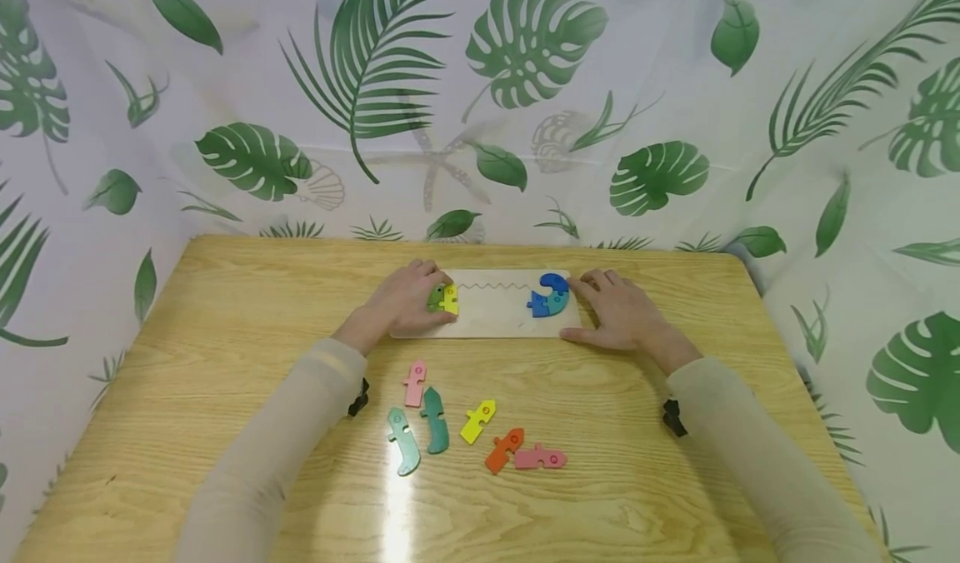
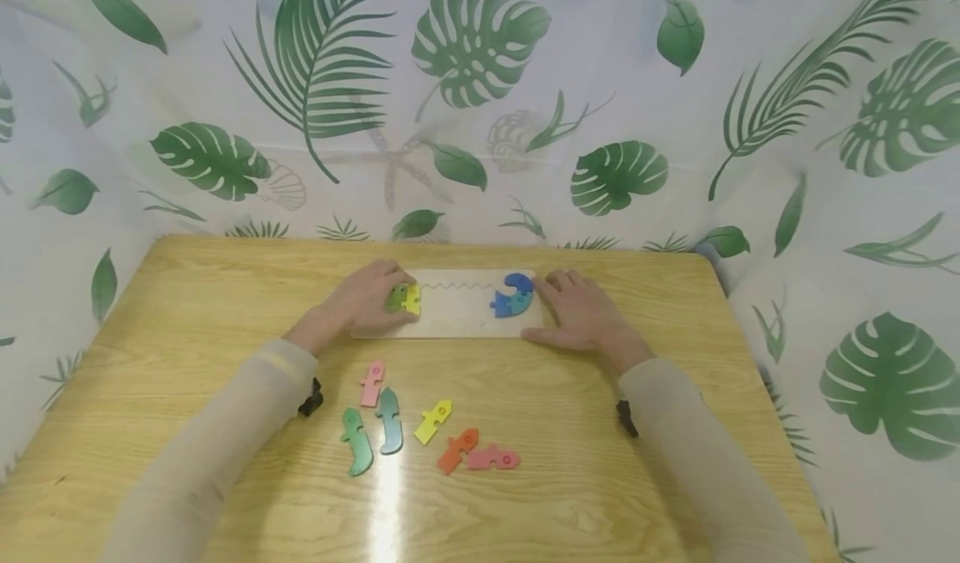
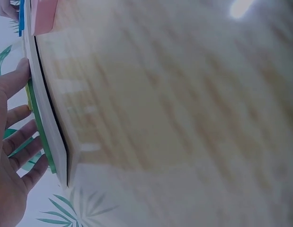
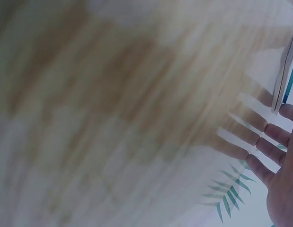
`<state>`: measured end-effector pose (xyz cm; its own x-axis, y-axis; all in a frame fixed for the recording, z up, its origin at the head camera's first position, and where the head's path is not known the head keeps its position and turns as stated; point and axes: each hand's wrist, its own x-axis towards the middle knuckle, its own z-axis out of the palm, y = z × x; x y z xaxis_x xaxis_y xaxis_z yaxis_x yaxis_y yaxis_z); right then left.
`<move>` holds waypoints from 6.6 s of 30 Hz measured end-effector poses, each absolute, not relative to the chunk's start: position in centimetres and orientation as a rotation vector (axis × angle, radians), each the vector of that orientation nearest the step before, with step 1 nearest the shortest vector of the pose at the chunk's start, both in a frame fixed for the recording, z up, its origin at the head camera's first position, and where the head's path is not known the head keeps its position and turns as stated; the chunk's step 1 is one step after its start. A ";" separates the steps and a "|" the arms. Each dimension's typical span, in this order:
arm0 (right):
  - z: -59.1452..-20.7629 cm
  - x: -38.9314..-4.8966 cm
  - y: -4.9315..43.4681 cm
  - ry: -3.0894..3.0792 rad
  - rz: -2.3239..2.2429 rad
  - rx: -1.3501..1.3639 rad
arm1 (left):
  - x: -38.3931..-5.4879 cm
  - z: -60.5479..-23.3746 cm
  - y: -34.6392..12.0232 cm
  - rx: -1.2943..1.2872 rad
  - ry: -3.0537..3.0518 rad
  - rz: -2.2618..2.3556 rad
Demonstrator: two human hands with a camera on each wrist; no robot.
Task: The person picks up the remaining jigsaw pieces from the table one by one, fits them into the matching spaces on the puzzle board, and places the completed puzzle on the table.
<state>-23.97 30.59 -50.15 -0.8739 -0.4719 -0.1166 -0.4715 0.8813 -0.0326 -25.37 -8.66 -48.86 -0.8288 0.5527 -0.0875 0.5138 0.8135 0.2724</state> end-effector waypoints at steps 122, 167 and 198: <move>-49.8 -23.7 30.2 2.914 0.009 -0.701 | -6.0 -47.9 -14.2 0.745 2.975 0.271; -49.9 -23.7 30.2 2.917 0.021 -0.701 | -4.9 -49.0 -14.8 0.791 2.990 0.280; -49.8 -23.6 30.1 2.920 0.009 -0.720 | -8.4 -47.7 -16.0 0.872 2.986 0.318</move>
<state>-23.55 30.14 -49.82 -0.8768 -0.4624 -0.1317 -0.4633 0.8858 -0.0261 -8.41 -15.98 -47.68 -0.8445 0.5339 0.0422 0.5309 0.8239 0.1983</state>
